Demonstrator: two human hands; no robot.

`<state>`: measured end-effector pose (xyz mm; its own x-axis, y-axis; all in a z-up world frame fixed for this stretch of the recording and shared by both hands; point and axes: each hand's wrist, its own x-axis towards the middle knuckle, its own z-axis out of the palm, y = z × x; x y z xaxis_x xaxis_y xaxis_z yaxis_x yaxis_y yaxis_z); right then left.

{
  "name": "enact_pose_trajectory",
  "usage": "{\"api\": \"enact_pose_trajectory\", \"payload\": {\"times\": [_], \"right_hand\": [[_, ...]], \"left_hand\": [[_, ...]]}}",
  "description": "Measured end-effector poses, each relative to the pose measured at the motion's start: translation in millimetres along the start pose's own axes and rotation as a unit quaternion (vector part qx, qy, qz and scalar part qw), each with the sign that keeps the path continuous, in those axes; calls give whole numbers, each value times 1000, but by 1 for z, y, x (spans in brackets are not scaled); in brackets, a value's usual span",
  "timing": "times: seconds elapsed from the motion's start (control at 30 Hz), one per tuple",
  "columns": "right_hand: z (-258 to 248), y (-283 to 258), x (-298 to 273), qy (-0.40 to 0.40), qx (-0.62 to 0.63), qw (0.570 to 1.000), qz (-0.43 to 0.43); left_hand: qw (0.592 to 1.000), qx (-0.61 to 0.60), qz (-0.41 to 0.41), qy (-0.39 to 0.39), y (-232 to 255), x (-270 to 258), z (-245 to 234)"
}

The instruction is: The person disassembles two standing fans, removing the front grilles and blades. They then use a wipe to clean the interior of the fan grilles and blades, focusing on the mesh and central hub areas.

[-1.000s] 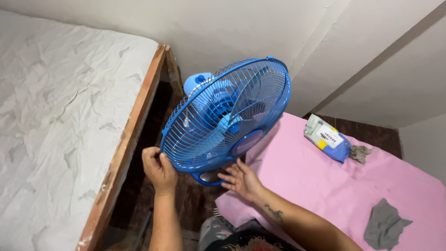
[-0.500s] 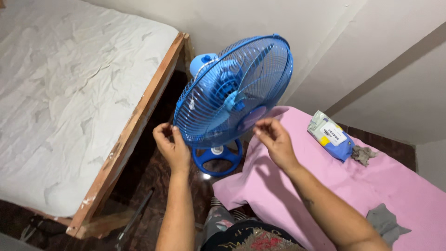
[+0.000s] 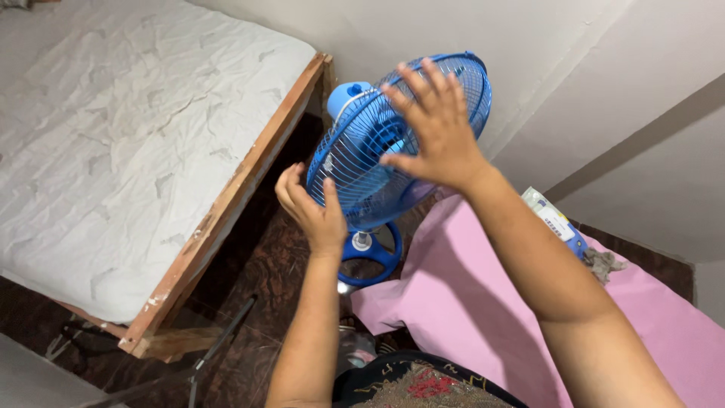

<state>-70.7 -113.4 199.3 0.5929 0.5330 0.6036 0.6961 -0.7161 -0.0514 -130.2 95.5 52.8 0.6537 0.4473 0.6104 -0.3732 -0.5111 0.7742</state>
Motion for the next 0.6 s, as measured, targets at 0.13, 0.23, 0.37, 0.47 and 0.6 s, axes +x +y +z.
{"api": "enact_pose_trajectory", "payload": {"times": [0.13,0.23,0.37,0.47,0.6], "right_hand": [[-6,41,16,15,13,999,42],[-5,53,17,-11,40,996,73],[2,53,16,32,103,992,66],[6,49,23,51,83,994,55],[8,42,32,68,16,996,58]], "left_hand": [[996,-26,-66,60,-43,-29,11],[982,-80,-162,52,-83,-68,14],[962,-195,-189,-13,-110,-137,37],[957,-201,-207,-12,-133,-154,53],[945,-254,-203,-43,-159,-153,63]]}}
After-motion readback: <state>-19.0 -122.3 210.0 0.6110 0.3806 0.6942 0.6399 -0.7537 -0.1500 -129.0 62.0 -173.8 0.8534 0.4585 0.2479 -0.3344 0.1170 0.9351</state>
